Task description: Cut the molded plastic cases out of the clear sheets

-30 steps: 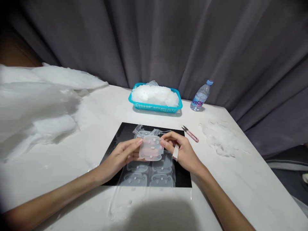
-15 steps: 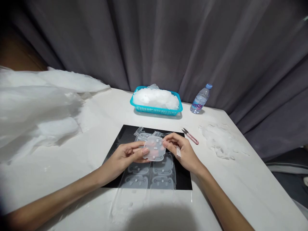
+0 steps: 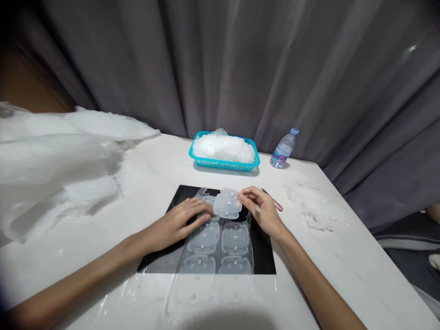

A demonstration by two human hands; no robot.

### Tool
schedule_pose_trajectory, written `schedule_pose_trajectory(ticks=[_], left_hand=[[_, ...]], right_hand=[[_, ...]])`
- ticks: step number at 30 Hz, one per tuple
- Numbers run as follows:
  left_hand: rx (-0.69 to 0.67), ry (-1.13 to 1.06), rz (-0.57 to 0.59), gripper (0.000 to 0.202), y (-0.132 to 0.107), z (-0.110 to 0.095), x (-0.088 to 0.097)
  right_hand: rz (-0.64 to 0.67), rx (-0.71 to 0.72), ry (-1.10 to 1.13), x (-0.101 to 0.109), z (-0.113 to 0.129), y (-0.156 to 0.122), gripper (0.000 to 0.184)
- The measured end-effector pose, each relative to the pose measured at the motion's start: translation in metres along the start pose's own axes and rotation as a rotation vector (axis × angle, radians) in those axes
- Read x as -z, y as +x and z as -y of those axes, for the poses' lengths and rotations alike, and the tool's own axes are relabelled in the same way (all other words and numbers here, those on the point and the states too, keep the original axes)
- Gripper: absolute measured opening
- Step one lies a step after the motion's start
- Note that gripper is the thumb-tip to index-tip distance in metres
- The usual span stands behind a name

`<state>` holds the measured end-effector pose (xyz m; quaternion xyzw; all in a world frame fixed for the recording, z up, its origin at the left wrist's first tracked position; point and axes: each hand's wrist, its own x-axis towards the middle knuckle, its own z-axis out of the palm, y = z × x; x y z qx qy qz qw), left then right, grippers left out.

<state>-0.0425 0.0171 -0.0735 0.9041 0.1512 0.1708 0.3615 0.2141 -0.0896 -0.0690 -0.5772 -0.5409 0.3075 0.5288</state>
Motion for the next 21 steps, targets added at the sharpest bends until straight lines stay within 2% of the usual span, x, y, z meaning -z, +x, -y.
schedule_pose_trajectory(ticks=[2, 4, 6, 8, 11, 14, 17, 21], left_hand=[[-0.105, 0.155, 0.036, 0.026, -0.003, 0.009, 0.003], [-0.141, 0.206, 0.048, 0.026, -0.004, 0.012, 0.005], [-0.088, 0.150, 0.001, 0.024, -0.005, 0.008, 0.005], [0.033, -0.048, -0.125, 0.025, -0.003, 0.002, 0.005], [0.162, -0.477, -0.316, 0.034, 0.001, -0.009, 0.006], [0.153, -0.762, -0.383, 0.035, 0.005, -0.017, 0.009], [0.145, -0.866, -0.369, 0.027, 0.006, -0.025, 0.011], [0.143, -0.912, -0.351, 0.019, 0.003, -0.037, 0.013]], right_hand=[[-0.076, 0.046, -0.018, 0.005, 0.002, 0.025, 0.035], [-0.132, 0.089, -0.028, 0.010, 0.008, 0.054, 0.040], [-0.165, 0.121, -0.032, 0.012, 0.018, 0.076, 0.045], [-0.163, 0.138, -0.032, 0.008, 0.028, 0.086, 0.046], [-0.108, 0.141, -0.026, -0.007, 0.044, 0.076, 0.042], [-0.004, 0.168, -0.034, -0.020, 0.058, 0.057, 0.035], [0.089, 0.197, -0.058, -0.025, 0.067, 0.046, 0.028], [0.107, 0.141, -0.022, -0.023, 0.067, 0.042, 0.024]])
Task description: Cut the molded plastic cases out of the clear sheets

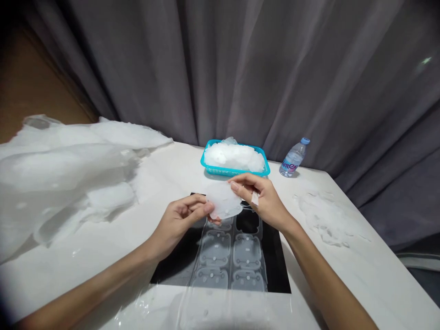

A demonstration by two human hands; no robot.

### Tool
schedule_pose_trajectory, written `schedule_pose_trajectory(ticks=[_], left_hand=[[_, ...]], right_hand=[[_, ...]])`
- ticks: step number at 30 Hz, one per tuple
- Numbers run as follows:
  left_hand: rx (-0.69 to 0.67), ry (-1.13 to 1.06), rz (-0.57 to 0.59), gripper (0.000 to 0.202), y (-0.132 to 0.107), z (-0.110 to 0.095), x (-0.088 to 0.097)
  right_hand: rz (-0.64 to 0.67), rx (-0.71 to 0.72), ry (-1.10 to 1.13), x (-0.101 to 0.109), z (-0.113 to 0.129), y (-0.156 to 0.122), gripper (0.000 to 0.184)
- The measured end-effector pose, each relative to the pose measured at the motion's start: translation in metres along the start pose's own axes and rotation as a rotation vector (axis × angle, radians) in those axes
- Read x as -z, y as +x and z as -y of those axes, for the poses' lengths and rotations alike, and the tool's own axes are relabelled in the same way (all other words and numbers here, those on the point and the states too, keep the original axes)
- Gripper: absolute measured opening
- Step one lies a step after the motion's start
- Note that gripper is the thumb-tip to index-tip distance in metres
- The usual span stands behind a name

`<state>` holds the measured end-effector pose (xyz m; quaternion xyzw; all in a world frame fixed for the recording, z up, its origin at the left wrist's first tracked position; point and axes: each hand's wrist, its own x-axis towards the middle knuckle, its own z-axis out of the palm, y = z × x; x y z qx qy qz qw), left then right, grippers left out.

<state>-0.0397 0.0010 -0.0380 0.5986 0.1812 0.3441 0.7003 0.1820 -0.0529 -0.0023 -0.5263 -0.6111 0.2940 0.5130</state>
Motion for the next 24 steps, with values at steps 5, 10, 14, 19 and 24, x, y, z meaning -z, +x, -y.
schedule_pose_trajectory(ticks=[5, 10, 14, 19, 24], left_hand=[[-0.032, -0.042, -0.003, 0.014, -0.003, -0.005, -0.005], [-0.011, -0.075, -0.020, 0.014, -0.003, -0.002, -0.007], [0.024, -0.086, -0.021, 0.018, -0.004, -0.001, -0.007], [0.015, -0.021, -0.043, 0.021, -0.002, 0.002, -0.006], [0.002, 0.287, 0.080, 0.022, 0.001, 0.015, 0.012]], right_hand=[[0.118, -0.078, 0.060, 0.009, 0.006, -0.005, 0.029], [0.213, -0.136, 0.153, 0.014, 0.011, -0.007, 0.037], [0.206, -0.139, 0.170, 0.015, 0.007, -0.005, 0.039], [0.206, -0.131, 0.098, 0.016, 0.007, -0.005, 0.035], [0.199, -0.047, -0.101, 0.021, -0.002, 0.002, 0.033]])
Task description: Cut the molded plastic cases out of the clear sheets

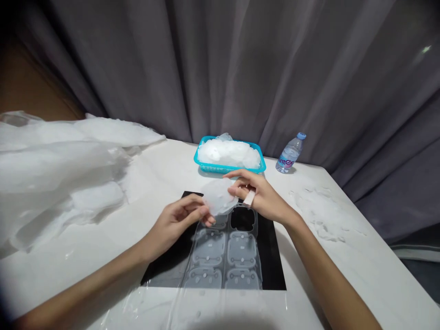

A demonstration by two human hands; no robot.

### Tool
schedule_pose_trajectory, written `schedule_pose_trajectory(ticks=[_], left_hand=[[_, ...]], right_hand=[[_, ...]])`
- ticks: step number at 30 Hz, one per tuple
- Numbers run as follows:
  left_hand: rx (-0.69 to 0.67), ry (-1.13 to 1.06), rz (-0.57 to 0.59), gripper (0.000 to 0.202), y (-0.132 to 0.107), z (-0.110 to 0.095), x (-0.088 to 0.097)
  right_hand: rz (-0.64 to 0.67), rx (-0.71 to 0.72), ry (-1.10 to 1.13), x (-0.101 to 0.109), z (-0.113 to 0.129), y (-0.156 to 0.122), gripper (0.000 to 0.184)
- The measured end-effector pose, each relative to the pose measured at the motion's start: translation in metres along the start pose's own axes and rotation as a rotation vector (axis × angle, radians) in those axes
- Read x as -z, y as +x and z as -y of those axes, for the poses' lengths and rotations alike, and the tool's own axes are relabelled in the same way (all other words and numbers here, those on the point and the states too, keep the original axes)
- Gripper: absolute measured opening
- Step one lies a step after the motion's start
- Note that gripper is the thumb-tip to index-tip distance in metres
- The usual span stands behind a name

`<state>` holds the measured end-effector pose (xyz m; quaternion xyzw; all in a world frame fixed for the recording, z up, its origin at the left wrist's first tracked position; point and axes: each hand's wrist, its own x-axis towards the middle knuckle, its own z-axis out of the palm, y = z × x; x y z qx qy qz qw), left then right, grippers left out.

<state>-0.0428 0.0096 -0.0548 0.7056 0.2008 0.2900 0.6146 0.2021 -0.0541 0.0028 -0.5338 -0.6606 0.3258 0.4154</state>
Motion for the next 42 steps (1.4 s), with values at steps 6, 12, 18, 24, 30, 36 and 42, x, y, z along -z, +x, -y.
schedule_pose_trajectory(ticks=[6, 12, 18, 24, 30, 36, 42], left_hand=[[-0.278, 0.771, 0.285, 0.023, 0.002, 0.022, 0.023], [-0.301, 0.910, 0.324, 0.030, 0.002, 0.028, 0.029], [-0.306, 0.884, 0.343, 0.036, 0.003, 0.029, 0.033], [-0.252, 0.860, 0.351, 0.052, 0.007, 0.030, 0.035], [-0.251, 0.920, 0.330, 0.057, 0.011, 0.036, 0.034], [-0.224, 0.942, 0.321, 0.061, 0.010, 0.033, 0.031], [-0.238, 0.882, 0.290, 0.055, 0.010, 0.036, 0.031]], right_hand=[[-0.434, 0.095, -0.248, 0.045, -0.029, 0.091, 0.030], [-0.523, 0.038, -0.363, 0.063, -0.046, 0.134, 0.038], [-0.493, 0.036, -0.290, 0.003, -0.044, 0.040, 0.063], [-0.030, -0.041, -0.084, -0.052, -0.027, -0.040, 0.031], [0.055, -0.006, -0.058, -0.067, -0.038, -0.049, 0.012], [0.020, 0.066, -0.173, -0.075, -0.044, -0.051, 0.008], [0.018, 0.134, -0.273, -0.084, -0.045, -0.053, 0.010]])
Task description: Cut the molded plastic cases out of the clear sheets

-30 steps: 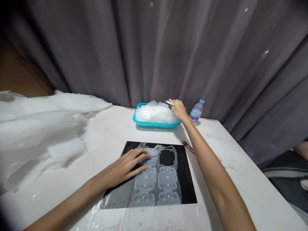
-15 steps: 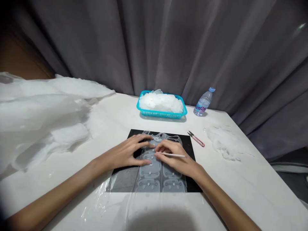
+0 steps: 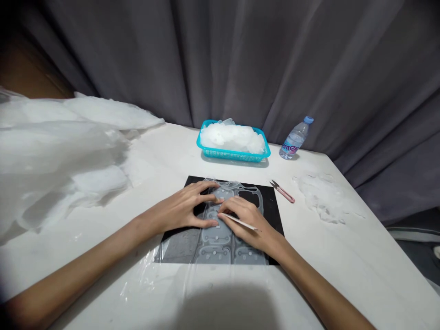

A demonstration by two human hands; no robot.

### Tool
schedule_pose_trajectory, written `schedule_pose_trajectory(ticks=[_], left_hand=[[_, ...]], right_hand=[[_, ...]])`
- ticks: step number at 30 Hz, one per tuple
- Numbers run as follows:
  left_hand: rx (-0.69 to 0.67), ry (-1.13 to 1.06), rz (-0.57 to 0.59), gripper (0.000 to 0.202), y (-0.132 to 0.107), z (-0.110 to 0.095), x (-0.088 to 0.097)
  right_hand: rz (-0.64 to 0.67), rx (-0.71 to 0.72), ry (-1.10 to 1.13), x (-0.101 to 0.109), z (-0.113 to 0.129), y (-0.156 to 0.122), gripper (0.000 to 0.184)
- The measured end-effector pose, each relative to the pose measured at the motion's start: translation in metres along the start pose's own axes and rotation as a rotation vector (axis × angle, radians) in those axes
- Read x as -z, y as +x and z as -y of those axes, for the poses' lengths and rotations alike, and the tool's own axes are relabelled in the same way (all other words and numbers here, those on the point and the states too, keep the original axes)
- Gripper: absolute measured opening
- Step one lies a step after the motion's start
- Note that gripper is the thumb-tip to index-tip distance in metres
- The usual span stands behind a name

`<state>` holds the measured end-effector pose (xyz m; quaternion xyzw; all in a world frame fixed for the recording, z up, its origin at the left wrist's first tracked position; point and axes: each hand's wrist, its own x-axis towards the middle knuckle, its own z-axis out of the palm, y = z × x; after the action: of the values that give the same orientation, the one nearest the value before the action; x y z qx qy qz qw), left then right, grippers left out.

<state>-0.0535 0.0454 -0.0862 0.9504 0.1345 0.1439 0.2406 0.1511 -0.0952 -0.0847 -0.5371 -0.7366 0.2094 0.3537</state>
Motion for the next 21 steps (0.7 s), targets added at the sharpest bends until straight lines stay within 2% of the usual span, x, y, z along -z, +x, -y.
schedule_pose_trajectory(ticks=[3, 6, 11, 16, 21], left_hand=[[-0.016, 0.006, -0.010, 0.055, -0.001, 0.001, -0.001], [-0.030, 0.073, 0.007, 0.059, -0.001, 0.000, 0.000], [-0.060, 0.071, -0.008, 0.062, 0.000, 0.000, 0.002], [-0.044, 0.086, 0.019, 0.063, 0.001, 0.001, 0.002], [-0.020, 0.019, 0.014, 0.055, 0.001, 0.001, 0.002]], right_hand=[[0.032, 0.049, -0.080, 0.003, 0.001, -0.001, 0.013], [0.078, 0.041, -0.137, 0.011, 0.002, -0.005, 0.014], [0.053, 0.000, -0.022, 0.021, 0.003, -0.009, 0.011], [0.034, 0.055, -0.029, 0.013, -0.003, -0.006, 0.009], [0.015, 0.156, -0.197, 0.000, -0.005, -0.003, 0.011]])
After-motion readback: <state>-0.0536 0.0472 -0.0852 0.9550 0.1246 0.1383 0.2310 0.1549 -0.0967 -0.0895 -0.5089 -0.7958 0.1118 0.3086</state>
